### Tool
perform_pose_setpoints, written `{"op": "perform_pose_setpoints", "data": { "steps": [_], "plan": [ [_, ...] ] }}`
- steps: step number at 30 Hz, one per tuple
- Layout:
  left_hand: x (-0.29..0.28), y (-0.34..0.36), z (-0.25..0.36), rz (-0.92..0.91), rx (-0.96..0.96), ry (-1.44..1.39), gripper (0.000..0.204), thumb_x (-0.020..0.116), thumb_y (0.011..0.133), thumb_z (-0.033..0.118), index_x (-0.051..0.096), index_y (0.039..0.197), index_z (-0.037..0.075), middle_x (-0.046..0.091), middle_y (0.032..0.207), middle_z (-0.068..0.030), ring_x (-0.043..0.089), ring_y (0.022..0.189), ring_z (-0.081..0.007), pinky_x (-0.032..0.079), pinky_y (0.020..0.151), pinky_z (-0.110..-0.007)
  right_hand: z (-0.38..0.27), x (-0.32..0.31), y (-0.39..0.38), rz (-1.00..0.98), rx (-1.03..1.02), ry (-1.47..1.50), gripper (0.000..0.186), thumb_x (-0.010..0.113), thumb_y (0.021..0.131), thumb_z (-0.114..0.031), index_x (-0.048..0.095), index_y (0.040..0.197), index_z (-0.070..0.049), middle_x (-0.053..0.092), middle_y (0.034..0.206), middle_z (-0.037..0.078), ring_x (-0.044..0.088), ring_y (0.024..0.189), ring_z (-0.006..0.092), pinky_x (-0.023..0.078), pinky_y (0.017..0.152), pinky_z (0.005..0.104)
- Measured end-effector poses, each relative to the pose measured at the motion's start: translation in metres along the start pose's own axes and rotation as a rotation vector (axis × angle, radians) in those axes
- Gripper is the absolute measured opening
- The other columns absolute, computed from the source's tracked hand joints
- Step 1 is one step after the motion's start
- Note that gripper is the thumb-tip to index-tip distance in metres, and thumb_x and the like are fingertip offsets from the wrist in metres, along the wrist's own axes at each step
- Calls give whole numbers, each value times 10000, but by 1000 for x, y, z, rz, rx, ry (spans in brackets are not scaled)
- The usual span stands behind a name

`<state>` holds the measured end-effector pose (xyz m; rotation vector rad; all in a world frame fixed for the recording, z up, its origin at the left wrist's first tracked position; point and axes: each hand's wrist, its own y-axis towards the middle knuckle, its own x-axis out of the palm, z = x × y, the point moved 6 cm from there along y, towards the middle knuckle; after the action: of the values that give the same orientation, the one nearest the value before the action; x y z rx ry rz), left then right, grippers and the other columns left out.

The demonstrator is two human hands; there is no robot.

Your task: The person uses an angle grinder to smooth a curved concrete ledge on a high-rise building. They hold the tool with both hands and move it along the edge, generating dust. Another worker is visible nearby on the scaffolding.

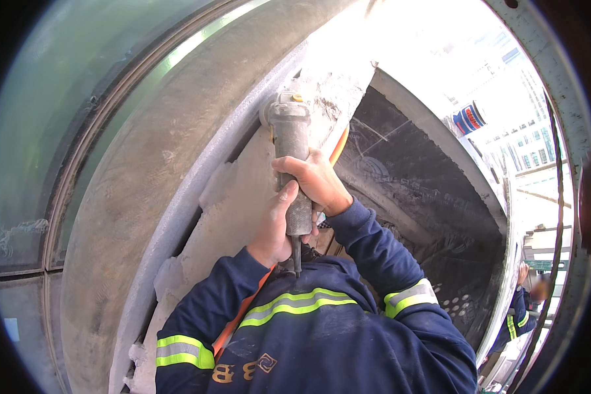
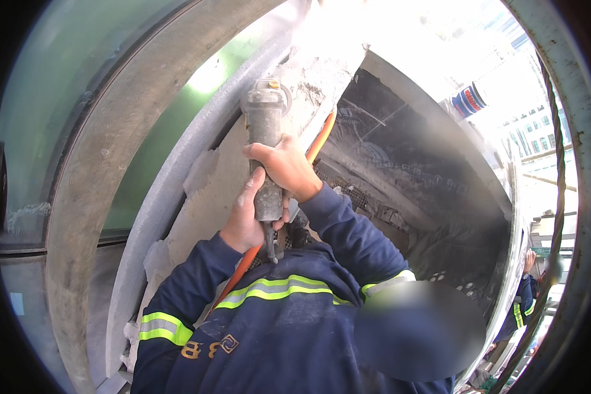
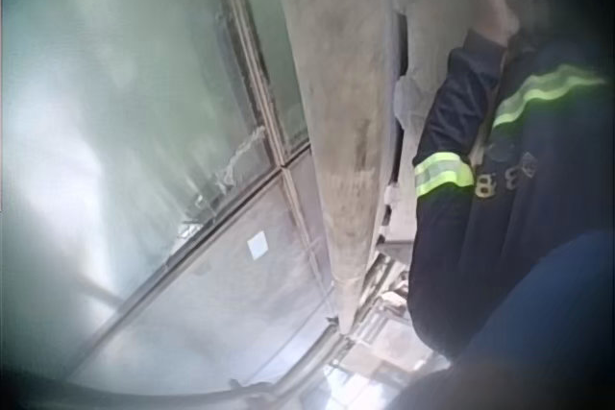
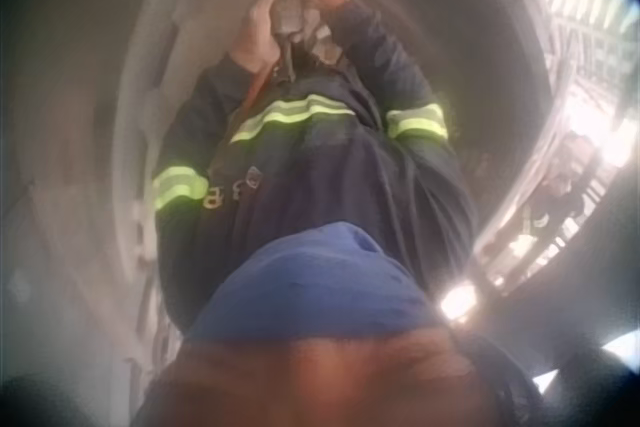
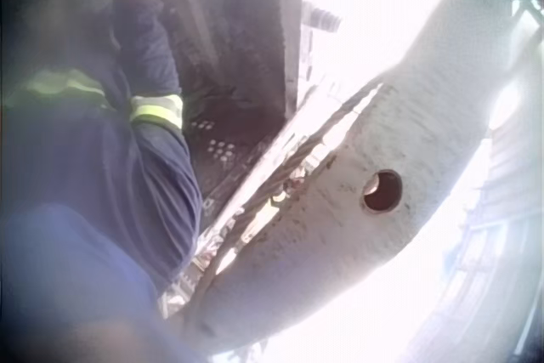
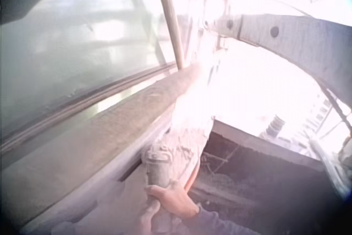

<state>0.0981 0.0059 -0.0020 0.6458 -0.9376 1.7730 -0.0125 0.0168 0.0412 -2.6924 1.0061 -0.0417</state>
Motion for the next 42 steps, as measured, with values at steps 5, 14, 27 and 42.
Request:
{"op": "perform_pose_setpoints", "data": {
  "steps": [5,14,27,42],
  "plan": [
    [2,0,1,35,-18,-1,499,498,1020,540,603,1035,53,633,750,-73,627,555,-171,451,445,-275,2,-3,2,-20,24,-39,318,717,789,-237,683,904,57,642,714,120,610,616,177,497,576,346],
    [6,15,12,-4,10,70,534,486,996,609,598,1036,89,635,793,-71,633,567,-174,445,431,-275,2,-5,19,-140,-302,-374,221,666,842,-137,753,1045,-150,649,762,145,661,653,283,538,630,361],
    [2,41,27,20,25,89,535,495,994,609,623,1012,90,649,775,-68,636,564,-171,436,429,-275,-3,-11,44,-8,116,33,381,710,812,-275,667,906,91,663,775,156,635,624,217,522,594,365],
    [-2,15,13,29,-21,79,538,482,1000,608,607,1028,86,635,789,-69,626,572,-178,447,447,-282,-1,-4,18,17,12,34,382,729,782,-257,667,866,110,666,741,151,635,601,196,521,550,346]
  ]
}}
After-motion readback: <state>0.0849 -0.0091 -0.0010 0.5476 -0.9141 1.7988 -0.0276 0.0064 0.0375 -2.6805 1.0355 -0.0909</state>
